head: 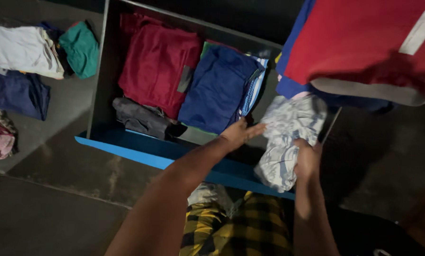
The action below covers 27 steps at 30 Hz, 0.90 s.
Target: The person folds various garments by hand and places them into a blue drawer. The person handles shirts, shorts, and pants, folding each item individually before stacking them inside the drawer.
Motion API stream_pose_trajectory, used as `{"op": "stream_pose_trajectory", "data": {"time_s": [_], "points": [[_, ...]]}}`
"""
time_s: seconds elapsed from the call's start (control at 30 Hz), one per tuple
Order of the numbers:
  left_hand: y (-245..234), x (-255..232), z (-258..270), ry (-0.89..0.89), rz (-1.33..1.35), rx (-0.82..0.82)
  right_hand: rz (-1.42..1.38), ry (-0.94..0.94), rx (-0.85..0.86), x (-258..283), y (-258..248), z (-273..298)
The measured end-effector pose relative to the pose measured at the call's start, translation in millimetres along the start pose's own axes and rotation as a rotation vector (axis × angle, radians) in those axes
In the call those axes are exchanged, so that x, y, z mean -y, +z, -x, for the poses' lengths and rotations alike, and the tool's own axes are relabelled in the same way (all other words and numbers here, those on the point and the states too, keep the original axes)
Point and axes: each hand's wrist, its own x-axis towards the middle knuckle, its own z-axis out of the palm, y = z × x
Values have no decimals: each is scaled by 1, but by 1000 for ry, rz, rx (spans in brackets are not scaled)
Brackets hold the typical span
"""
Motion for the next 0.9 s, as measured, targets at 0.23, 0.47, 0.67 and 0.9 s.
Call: {"op": "stream_pose_trajectory", "data": {"time_s": [0.23,0.47,0.67,0.9], "points": [[4,-12,13,114,-170,181,-246,271,162,60,-11,38],[2,-32,45,-428,1040,-980,-469,318,600,17,16,33],[43,29,130,-879,2115,-1556,-388,368,814,-16,136,-5],[19,54,149,-1226,1719,-1001,-341,-216,443,15,203,-8]]}}
